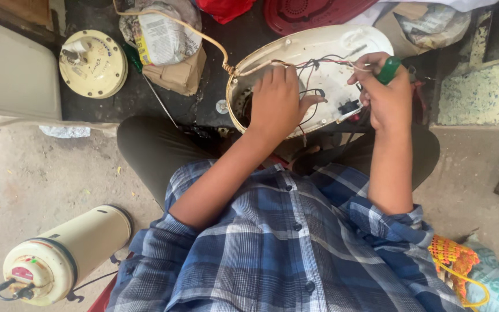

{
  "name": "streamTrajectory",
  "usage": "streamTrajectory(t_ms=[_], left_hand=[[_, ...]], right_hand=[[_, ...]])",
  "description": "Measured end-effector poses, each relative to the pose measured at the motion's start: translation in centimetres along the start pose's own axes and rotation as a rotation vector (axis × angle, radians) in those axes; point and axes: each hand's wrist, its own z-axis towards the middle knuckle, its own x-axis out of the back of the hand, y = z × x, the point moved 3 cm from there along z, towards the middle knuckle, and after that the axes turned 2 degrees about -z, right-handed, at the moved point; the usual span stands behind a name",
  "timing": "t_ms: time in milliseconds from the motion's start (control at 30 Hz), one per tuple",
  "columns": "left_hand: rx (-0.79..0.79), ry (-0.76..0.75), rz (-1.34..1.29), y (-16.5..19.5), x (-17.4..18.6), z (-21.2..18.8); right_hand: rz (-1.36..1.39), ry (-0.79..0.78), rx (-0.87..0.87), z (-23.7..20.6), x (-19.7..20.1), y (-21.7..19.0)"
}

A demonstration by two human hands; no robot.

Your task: The person disassembles a white plastic appliance housing, removes the internal motor and wiring, and uses a screwdriver and pliers to adjust and cut wires. The person manipulates the motor and wires throughout the clip.

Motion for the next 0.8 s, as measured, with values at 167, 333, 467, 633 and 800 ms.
streamTrajectory(t_ms=[167,333,467,633,800], left_hand=[[0.163,-0.316,-0.362,0.2,-1.8,0.5],[-0.049,-0.507,-0.344,1.2,0.3,0.1],[-0.392,-0.458,-0.442,0.8,4.5,-0.8],[-0.531,-0.434,-0.677,-1.7,8.0,-1.4],[-0.278,-0.519,-0.592,-2.5,7.0,-1.6]], right_hand=[[-0.005,0.028,0.013,0.4,0.3,0.5],[0.028,0.069,0.043,0.2,0.4,1.0],[0.01,0.11,0.009,0.2,0.3,1.1],[-0.021,0.132,-0.002,0.1,-0.4,0.5],[-0.224,0.182,0.039,-0.1,-1.7,-0.5]])
